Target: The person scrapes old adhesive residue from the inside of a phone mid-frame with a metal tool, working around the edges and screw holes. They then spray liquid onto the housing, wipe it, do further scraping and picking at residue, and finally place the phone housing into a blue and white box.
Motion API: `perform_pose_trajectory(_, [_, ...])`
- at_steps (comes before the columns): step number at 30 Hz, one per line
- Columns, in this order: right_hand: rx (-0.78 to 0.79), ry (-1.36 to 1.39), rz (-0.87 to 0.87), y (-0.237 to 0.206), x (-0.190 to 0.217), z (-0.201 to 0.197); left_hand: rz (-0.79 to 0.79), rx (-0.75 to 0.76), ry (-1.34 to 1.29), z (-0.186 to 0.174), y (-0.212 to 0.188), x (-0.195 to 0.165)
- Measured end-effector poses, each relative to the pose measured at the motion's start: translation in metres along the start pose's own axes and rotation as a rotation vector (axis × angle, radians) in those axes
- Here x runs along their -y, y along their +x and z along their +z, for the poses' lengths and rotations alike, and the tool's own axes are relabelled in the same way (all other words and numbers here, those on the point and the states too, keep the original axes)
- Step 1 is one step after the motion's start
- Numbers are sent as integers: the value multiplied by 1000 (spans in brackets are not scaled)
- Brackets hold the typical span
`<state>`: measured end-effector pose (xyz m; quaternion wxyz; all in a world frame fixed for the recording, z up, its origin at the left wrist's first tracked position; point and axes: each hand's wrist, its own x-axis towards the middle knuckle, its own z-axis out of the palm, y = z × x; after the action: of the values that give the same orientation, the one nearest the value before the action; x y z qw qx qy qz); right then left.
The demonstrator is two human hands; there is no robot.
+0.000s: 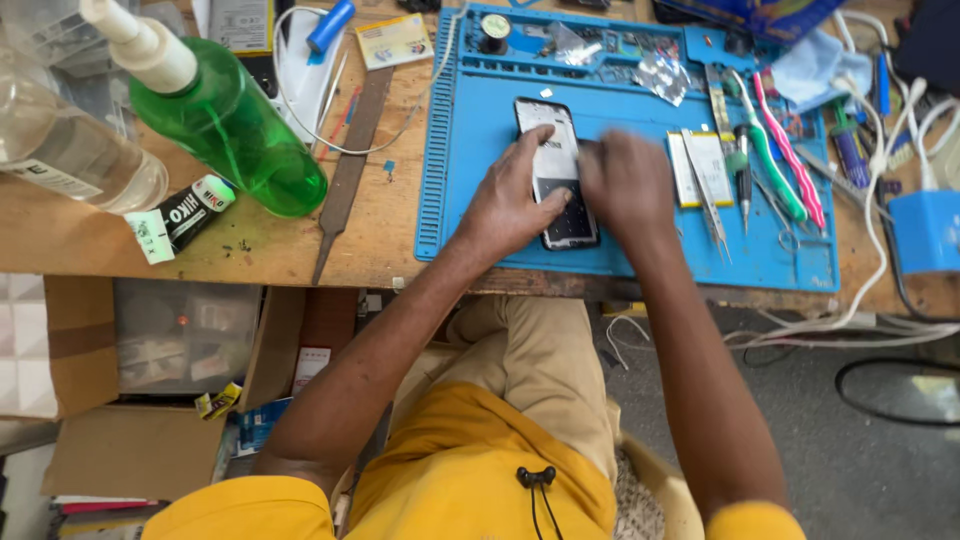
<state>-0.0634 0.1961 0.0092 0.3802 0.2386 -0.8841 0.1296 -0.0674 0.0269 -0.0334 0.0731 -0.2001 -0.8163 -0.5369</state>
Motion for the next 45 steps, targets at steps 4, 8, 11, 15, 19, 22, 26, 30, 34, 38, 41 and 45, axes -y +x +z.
perform_pose_trajectory(4, [240,127,300,-1,-8,8,-67,32,-7,2,-1,3])
perform_pose_trajectory(8, [480,156,489,-62,3,-33,40,-45,16,5,-5,4])
perform_pose_trajectory(11, [546,219,723,-75,13,-54,86,-87,17,3,-11,-5])
perform_pose_trajectory(15, [286,485,866,-60,29,-65,14,-202,-283,-7,-23,-28])
perform_pose_trajectory(19, [19,1168,1037,-60,46,-57,130,-417,-458,-4,-39,-51])
perform_pose_trajectory(22, [-166,1310,1015,-66,44,-41,165,-471,-425,7,-46,-62])
perform_pose_trajectory(26, [-75,1301,926,-55,7,-34,74,-420,-676,-7,-60,-74])
perform_pose_trajectory(30, [212,1263,794,-34,-43,-48,183,-465,-46,-64,-73,-94])
perform_pose_trajectory(34, [548,1225,679,-17,-62,-43,566,-54,588,-99,-52,-110])
perform_pose_trajectory(38, [631,1261,698,-6,-58,-33,392,360,641,-90,-15,-101])
perform_pose_trajectory(41, [492,1063,719,-8,-55,-42,252,495,666,-78,-10,-89])
perform_pose_trajectory(45, [281,751,793,-27,-51,-70,255,481,662,-68,-13,-78])
